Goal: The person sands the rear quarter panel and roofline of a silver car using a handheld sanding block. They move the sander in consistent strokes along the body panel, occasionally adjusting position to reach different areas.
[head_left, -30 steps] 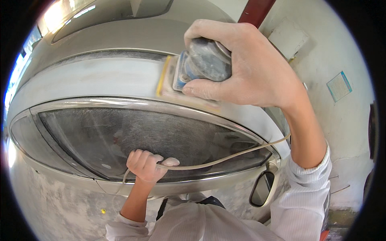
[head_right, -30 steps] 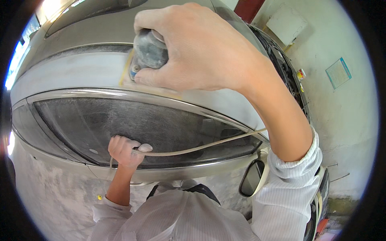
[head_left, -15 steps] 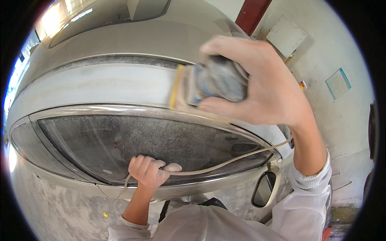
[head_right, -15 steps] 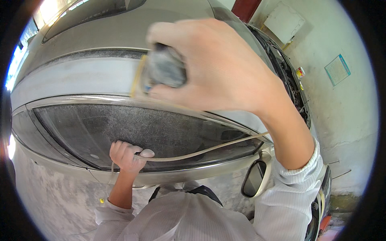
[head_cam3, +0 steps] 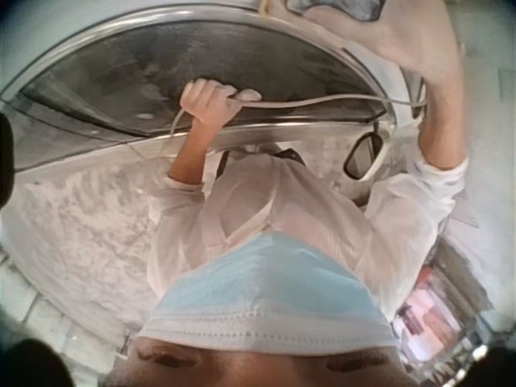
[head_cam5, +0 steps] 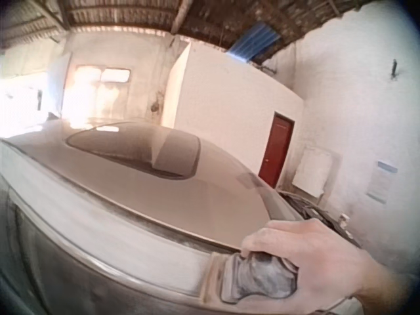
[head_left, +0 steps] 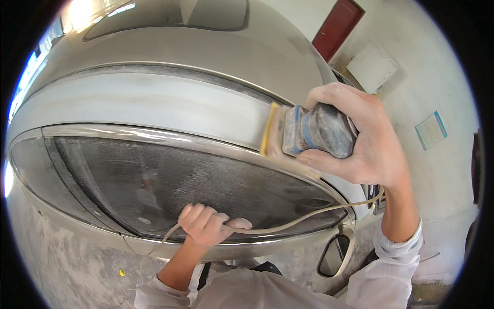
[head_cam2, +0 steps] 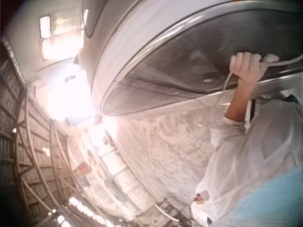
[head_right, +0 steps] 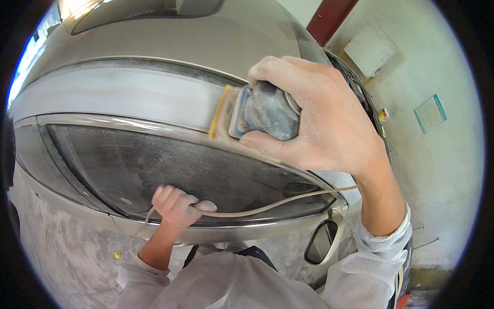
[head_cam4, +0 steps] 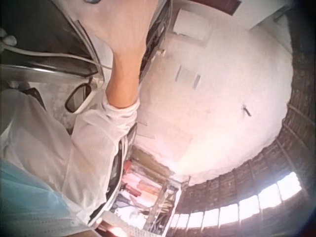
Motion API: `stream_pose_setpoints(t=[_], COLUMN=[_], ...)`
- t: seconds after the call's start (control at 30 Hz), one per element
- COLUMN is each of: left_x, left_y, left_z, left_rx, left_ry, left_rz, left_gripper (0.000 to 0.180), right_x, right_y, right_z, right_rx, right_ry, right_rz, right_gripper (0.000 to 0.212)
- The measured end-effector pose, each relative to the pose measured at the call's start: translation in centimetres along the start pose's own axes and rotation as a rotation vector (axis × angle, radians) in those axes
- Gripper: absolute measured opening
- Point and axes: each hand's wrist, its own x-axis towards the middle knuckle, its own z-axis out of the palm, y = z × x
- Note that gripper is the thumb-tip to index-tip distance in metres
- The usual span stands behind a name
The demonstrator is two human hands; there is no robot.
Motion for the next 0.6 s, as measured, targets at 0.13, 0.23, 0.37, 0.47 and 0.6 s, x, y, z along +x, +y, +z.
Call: stream_pose_setpoints(t=[0.13,0.23,0.37,0.47,0.6], left_x=[0.1,-0.2,-0.5,-0.5,-0.4], left_y=[-0.1,0.0,0.1,0.0,-0.2], left_z=[0.0,0.1,0.0,0.0,-0.3], left_rx=[-0.02,-0.027,-0.013,-0.038,-0.045], left_ry=[0.023,0.035,0.023,0.015,-0.007], left_rz=[-0.005,-0.027,-0.037,-0.022,-0.009], left_gripper=[0.061,0.061,0.06,0.051,0.045], right_x=[4.2,7.4,10.9,12.2,9.7], right_y=[-1.1,-2.6,-4.3,-4.2,-2.9], right_z=[1.0,1.4,2.3,2.5,2.0], right_rx=[-0.022,-0.026,-0.079,0.04,-0.064], right_ry=[-0.009,-0.039,-0.084,-0.132,-0.067], right_rz=[-0.084,-0.098,-0.034,-0.021,-0.106], right_gripper=[0.057,0.055,0.052,0.054,0.054])
